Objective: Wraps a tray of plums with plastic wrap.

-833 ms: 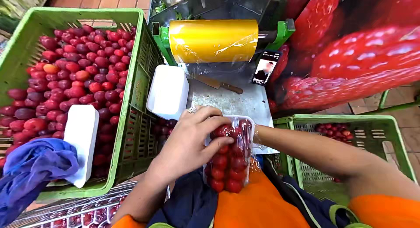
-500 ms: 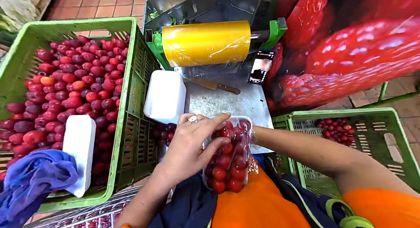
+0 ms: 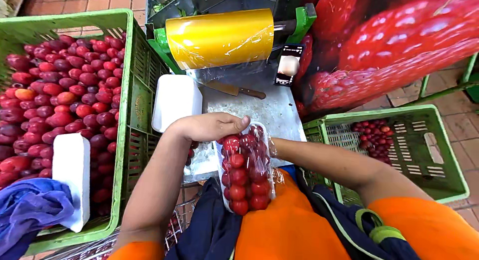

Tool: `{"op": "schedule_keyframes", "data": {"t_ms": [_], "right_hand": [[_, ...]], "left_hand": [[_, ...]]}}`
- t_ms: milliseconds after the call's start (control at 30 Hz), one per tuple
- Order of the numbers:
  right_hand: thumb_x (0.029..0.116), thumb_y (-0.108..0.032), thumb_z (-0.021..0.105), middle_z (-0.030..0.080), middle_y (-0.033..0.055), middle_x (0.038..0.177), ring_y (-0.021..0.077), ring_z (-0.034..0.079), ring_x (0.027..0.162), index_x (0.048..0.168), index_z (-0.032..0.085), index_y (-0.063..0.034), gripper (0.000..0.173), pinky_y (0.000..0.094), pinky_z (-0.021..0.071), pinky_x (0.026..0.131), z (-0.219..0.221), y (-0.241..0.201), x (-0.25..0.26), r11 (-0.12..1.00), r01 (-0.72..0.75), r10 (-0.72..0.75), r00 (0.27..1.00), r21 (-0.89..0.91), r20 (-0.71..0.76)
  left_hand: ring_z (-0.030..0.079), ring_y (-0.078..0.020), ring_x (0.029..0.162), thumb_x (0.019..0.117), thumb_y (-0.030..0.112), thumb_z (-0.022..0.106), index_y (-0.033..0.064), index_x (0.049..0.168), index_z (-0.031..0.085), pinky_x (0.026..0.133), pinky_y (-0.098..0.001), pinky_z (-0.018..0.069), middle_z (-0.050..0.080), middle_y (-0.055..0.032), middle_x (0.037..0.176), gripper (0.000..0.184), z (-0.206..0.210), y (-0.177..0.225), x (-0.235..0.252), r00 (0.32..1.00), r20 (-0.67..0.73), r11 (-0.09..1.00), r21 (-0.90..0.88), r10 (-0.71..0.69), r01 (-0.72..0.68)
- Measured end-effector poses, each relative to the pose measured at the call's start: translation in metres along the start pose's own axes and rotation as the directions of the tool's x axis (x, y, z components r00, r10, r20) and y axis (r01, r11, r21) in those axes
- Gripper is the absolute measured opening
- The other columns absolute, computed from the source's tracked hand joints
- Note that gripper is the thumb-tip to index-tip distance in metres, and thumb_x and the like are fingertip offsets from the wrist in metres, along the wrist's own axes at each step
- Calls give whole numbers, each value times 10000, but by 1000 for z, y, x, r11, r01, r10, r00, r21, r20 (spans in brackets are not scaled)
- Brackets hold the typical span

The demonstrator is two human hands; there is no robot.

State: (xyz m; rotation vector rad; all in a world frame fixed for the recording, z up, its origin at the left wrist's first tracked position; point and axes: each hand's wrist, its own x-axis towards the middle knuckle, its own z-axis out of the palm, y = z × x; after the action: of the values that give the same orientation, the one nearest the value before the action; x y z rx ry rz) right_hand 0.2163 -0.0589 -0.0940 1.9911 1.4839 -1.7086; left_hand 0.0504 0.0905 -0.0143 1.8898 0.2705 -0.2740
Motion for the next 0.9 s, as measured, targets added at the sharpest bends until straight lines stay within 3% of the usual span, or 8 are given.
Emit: {"op": "schedule_keyframes", "data": {"t_ms": [67, 133, 167, 233, 367, 533, 733, 900], "right_hand": [[1012, 35, 507, 645, 137, 1022, 147, 619, 915, 1139, 626, 79, 179, 318, 518, 858, 16, 30, -5, 991, 104, -101, 994, 81, -40], [986, 14, 584, 671, 191, 1046, 203, 637, 957, 1151, 644, 110, 200, 380, 502, 920, 16, 44, -20, 958, 258, -270, 959, 124, 91], [953, -29, 595, 660, 81, 944, 91, 619, 868, 1082, 652, 34, 155, 283, 519, 834, 24, 62, -23, 888, 367, -395, 917, 278, 52], [906, -246, 696, 727, -90, 897, -16, 670, 823, 995, 712, -184, 109, 203, 569, 763, 46, 98, -22, 563, 406, -523, 849, 720, -69], [954, -560, 628, 721, -30, 1027, 58, 665, 886, 1129, 742, -186, 428, 262, 560, 786, 71, 121, -34, 90, 490, -537, 757, 867, -372], [903, -148, 707, 630, -19, 723, 22, 538, 598, 909, 734, -117, 42, 191, 467, 569, 77, 107, -66, 9, 500, -118, 860, 866, -496], [970, -182, 687, 698, 71, 1113, 178, 663, 1040, 1023, 758, -110, 114, 352, 548, 943, 105, 142, -82, -345, 642, -281, 625, 684, -728], [973, -289, 635, 648, 32, 859, 106, 639, 719, 989, 683, -93, 202, 258, 543, 662, 95, 140, -104, -310, 439, -411, 738, 843, -535]], "left_hand": [[678, -70, 770, 1086, 568, 253, 110, 986, 715, 698, -288, 575, 698, -4, 817, 659, -6, -6, 8, 993, 117, 999, -46, -20, 26], [684, -67, 762, 1091, 552, 254, 106, 956, 715, 696, -285, 577, 706, 0, 809, 656, -11, -12, 12, 985, 161, 992, -90, -67, 83], [695, -64, 787, 1100, 520, 250, 102, 973, 717, 727, -285, 590, 720, 1, 834, 639, -13, -15, 14, 980, 181, 986, -130, -77, 101], [705, -62, 817, 1103, 498, 267, 106, 990, 721, 759, -285, 600, 735, 1, 868, 610, -12, -23, 18, 976, 202, 968, -214, -85, 128], [719, -100, 872, 1086, 526, 328, 101, 1066, 727, 808, -337, 610, 750, -27, 937, 585, -6, -32, 37, 961, 230, 928, -298, -156, 222], [721, -115, 880, 1096, 503, 313, 92, 1090, 726, 810, -345, 609, 749, -40, 956, 582, 1, -28, 65, 938, 299, 922, -284, -174, 261], [705, -91, 941, 1101, 473, 309, 116, 1169, 702, 861, -329, 596, 739, -12, 1010, 535, 6, -31, 72, 937, 332, 921, -321, -108, 220], [709, -77, 946, 1105, 421, 337, 123, 1188, 687, 867, -300, 595, 742, 4, 1016, 468, 12, -25, 77, 932, 359, 887, -415, -44, 202]]}}
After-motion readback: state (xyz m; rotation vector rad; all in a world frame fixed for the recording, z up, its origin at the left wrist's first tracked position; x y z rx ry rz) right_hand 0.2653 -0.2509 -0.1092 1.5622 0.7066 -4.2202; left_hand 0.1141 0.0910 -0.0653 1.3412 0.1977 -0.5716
